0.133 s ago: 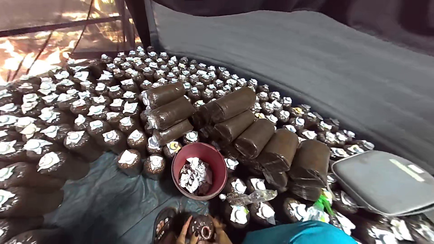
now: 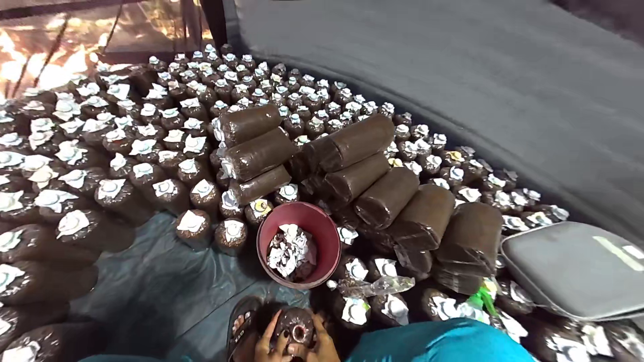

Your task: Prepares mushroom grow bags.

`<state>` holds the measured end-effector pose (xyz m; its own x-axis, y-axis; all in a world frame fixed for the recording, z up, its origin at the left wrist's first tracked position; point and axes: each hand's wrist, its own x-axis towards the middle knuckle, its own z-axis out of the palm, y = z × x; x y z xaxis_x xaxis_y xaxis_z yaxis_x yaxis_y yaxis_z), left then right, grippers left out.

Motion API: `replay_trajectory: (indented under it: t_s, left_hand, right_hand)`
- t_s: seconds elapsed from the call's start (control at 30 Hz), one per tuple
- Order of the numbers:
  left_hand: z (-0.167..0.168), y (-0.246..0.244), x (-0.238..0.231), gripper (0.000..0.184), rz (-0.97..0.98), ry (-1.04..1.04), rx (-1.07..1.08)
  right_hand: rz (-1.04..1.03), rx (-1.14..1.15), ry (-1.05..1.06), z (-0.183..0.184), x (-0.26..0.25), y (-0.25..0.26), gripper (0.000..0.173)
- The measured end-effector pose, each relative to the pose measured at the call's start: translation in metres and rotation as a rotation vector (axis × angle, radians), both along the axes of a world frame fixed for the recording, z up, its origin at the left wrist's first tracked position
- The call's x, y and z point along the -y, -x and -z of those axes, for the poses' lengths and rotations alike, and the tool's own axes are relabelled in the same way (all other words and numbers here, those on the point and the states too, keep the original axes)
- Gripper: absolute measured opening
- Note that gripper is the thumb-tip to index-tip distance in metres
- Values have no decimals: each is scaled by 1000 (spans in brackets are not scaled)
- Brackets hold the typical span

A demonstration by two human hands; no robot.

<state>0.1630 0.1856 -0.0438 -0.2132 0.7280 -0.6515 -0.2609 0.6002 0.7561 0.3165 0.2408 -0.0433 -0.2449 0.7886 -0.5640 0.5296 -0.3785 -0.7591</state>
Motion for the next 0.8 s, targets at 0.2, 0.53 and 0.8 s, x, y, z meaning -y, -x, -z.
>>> replay_trajectory:
  t_s: [0.2,0.53,0.8]
  left_hand:
    - [6,18,-18,67,34,194,186]
    - [33,8,-56,42,139,52,-189]
    - [29,-5,-57,39,18,42,-222]
  right_hand:
    - [102,-262,355,-2,-22,-13,88]
    - [517,-151,239,22,-5,35,49]
    - [418,-196,165,20,-14,17,44]
